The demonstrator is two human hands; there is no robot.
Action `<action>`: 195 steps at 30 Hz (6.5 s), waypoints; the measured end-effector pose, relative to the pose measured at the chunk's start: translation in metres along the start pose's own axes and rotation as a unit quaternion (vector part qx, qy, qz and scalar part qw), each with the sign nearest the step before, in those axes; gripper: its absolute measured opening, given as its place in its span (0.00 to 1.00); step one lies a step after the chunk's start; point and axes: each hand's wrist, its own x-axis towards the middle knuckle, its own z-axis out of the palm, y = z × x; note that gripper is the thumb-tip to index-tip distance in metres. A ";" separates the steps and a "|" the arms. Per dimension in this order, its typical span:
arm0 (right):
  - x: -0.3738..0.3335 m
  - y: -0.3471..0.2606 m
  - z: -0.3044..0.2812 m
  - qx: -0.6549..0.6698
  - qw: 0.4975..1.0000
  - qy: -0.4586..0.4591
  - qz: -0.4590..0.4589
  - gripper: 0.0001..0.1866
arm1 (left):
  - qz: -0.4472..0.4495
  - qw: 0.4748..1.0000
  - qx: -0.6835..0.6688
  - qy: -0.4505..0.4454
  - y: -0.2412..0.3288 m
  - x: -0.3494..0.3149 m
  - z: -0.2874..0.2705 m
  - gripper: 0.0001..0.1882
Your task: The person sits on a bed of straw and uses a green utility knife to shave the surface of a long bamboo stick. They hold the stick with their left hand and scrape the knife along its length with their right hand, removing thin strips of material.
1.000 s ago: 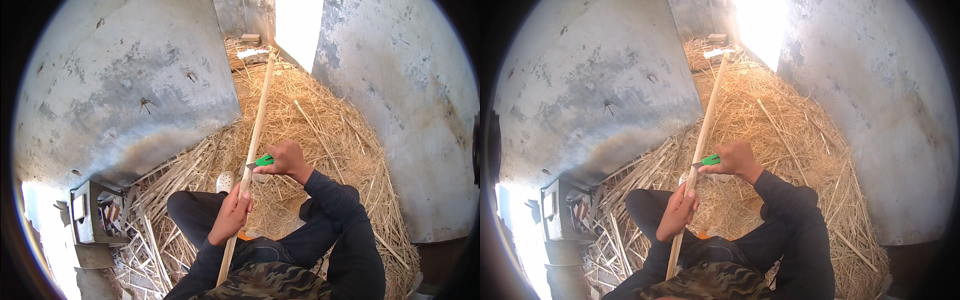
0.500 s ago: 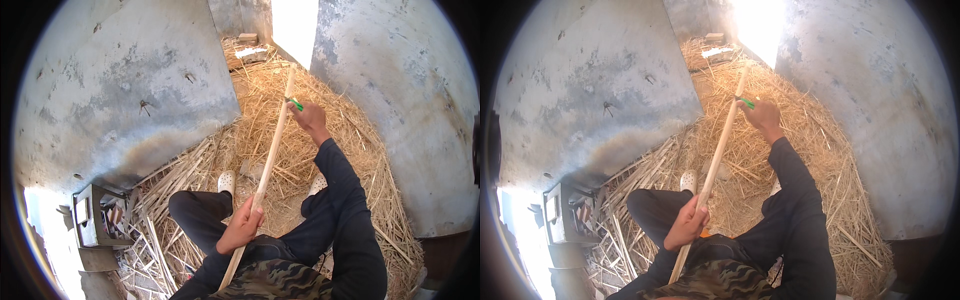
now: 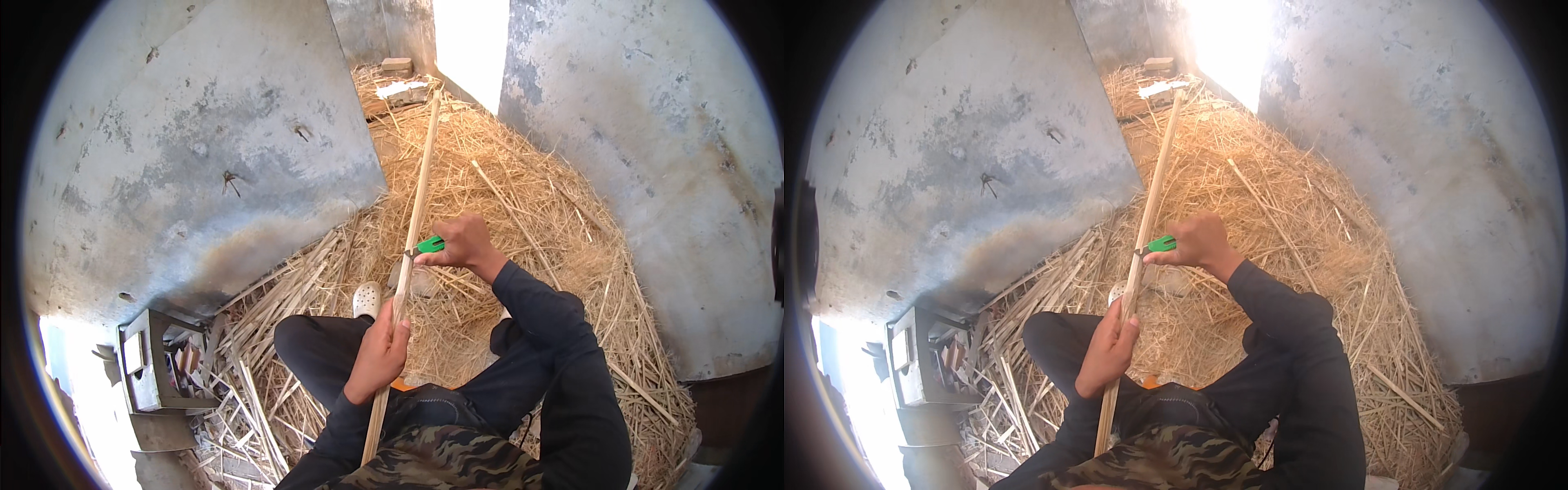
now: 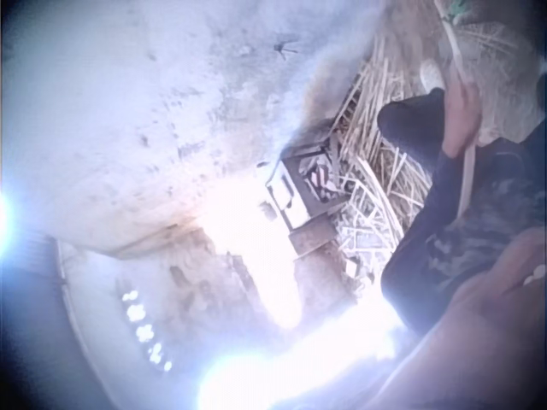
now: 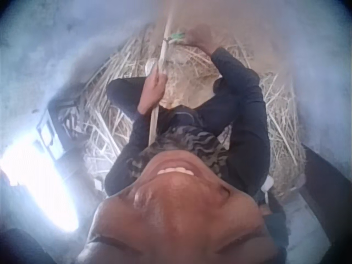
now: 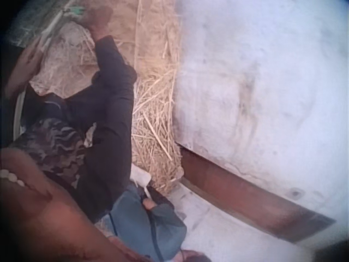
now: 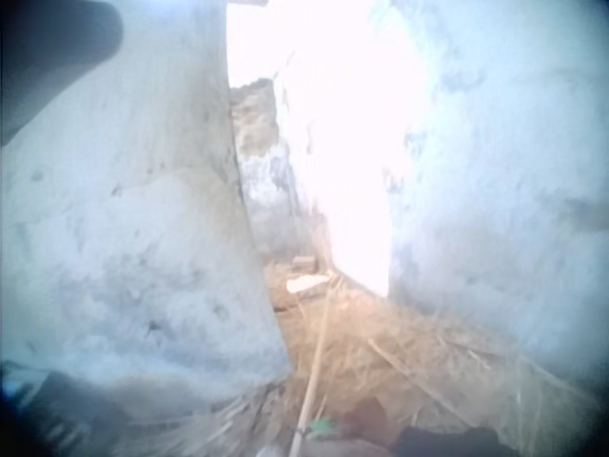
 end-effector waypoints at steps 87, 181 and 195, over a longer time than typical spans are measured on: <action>0.012 0.039 -0.033 -0.027 0.996 0.056 0.057 0.42 | -0.030 0.984 -0.161 -0.069 0.025 -0.023 0.005 0.22; 0.002 0.035 0.000 -0.031 0.994 0.016 0.106 0.42 | -0.045 0.988 -0.149 -0.014 0.005 0.005 0.010 0.28; -0.002 0.030 -0.008 0.020 0.988 -0.054 0.142 0.44 | -0.013 0.997 -0.076 -0.020 -0.008 -0.024 0.003 0.27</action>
